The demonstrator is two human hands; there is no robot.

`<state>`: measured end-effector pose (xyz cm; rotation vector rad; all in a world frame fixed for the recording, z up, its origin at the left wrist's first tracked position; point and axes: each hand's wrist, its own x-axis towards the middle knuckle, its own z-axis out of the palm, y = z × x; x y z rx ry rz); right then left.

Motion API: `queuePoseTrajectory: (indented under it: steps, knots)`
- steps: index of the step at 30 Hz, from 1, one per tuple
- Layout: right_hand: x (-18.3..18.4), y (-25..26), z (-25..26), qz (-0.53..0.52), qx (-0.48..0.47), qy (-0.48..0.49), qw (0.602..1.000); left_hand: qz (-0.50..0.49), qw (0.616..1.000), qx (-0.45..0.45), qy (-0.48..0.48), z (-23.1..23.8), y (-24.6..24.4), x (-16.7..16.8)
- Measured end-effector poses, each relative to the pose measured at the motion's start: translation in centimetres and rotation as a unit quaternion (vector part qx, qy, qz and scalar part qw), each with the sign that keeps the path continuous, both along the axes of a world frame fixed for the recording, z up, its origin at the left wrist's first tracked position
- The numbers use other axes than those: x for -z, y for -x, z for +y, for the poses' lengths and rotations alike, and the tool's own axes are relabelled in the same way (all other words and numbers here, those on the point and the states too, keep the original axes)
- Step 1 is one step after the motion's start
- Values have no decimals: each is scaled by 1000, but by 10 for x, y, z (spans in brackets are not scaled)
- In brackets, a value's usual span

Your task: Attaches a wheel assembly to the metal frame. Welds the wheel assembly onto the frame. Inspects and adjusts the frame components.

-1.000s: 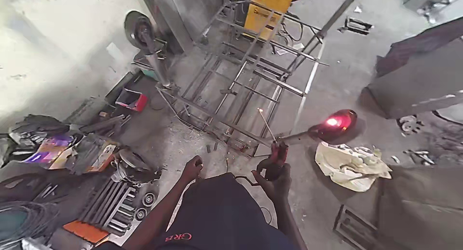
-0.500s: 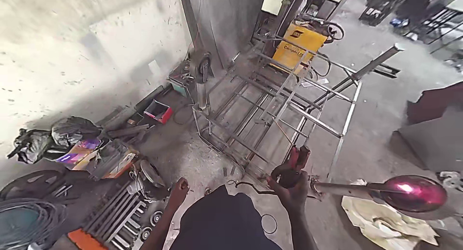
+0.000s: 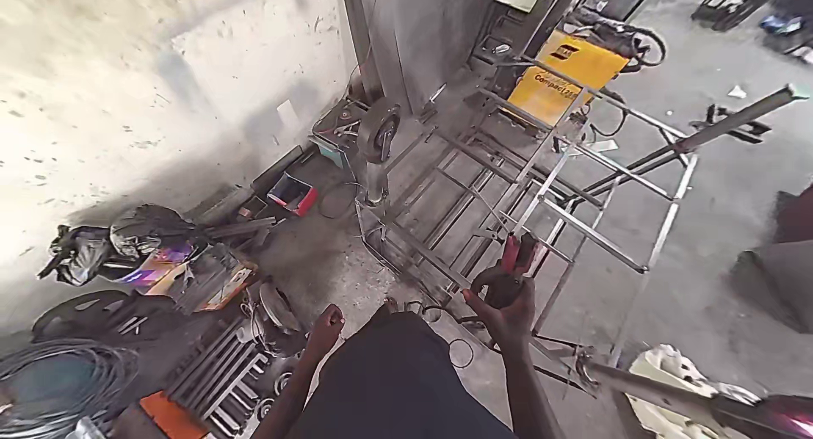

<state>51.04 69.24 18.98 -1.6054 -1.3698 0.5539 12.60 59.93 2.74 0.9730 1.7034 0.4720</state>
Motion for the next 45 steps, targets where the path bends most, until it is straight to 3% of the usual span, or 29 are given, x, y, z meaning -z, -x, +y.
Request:
queuePoseTrajectory:
  steps: [9,15,22,26,30,36,41,45]
  knots:
    - [-12,44,76,8,-14,-6,1000,7,1000,-6,-24,88,41,-18]
    - [-10,88,109,-14,64,-4,998,11,999,46,-24,169,97,8]
    - [-21,171,137,-46,179,6,983,5,992,120,-45,248,203,-16]
    - [-34,206,141,-77,244,38,966,37,990,132,-31,289,278,-2]
    - [-30,232,125,-69,305,43,949,36,990,131,-27,323,321,-5]
    - [-20,260,89,-49,373,81,923,51,981,184,-38,365,322,-20]
    - [-17,272,62,-22,424,85,901,44,953,294,-59,373,285,-35]
    - [-15,272,42,-26,459,100,883,25,925,376,-49,369,253,-27]
